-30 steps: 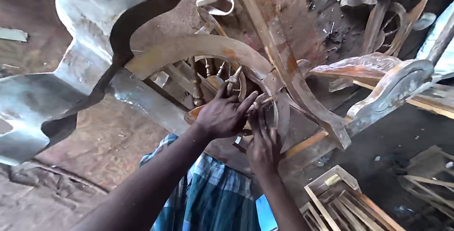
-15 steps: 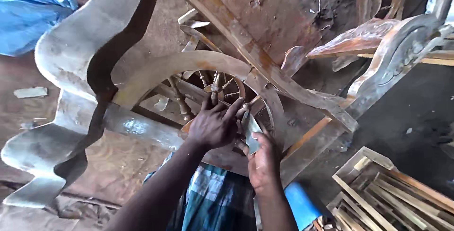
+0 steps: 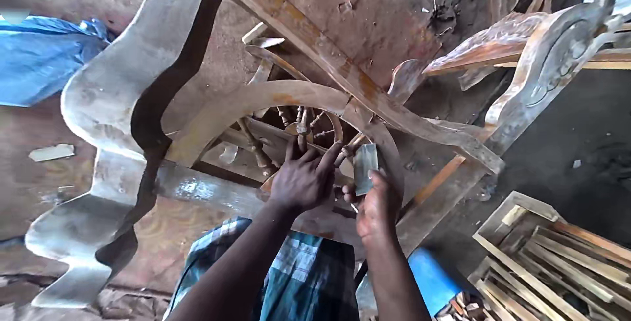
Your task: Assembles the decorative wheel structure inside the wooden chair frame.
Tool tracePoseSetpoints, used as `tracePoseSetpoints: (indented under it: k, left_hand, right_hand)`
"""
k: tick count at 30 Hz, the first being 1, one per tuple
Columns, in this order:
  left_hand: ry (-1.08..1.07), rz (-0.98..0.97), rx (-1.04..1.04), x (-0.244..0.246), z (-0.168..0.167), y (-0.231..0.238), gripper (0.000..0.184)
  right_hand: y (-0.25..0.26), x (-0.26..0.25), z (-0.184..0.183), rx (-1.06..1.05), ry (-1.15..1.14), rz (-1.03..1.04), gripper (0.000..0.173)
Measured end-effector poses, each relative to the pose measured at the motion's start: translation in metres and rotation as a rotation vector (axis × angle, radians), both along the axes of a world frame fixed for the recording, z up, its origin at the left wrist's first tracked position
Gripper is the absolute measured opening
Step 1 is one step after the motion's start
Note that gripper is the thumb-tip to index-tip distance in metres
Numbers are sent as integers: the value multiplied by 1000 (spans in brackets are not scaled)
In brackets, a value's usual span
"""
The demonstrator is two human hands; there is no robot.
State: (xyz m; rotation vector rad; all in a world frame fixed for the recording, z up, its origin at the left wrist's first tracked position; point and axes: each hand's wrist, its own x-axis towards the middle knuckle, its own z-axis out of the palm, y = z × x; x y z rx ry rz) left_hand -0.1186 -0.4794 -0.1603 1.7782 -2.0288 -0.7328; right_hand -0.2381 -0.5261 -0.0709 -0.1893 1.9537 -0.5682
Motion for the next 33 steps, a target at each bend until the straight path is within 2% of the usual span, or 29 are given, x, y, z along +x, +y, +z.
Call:
tracePoseSetpoints:
  k: [6,12,15,18,21,24,28,33]
  left_hand:
    - [2,9,-40,-1,-2,1,35]
    - [9,28,-57,-1,-1,-1,26]
    - [30,39,-57,-2,-1,1,26]
    - [22,50,-62,-2,-3,0,24]
    - [20,58,-54,-2,-2,-2,30]
    - [17,57,-49,-2,-2,-2,32]
    - [-13,47,-31,-3,0,-1,31]
    - [-25,55,-46,-3,-3,-1,28]
  right_hand:
    - [11,1,11,-6,3,-96,25]
    - [-25,15,-5,-59,-247,-242,24]
    - [-17,12,2,-89,-318,-350,15]
    - [-15,16,-5,-177,-369,-463,18]
    - [-18,19,-12,-208,-399,-514,17]
    - [-10,22,2,-170,-362,-407,15]
    - [-16,14,-9,-97,-323,-200,22]
    - [-10,10,-6,-64,-394,-397,31]
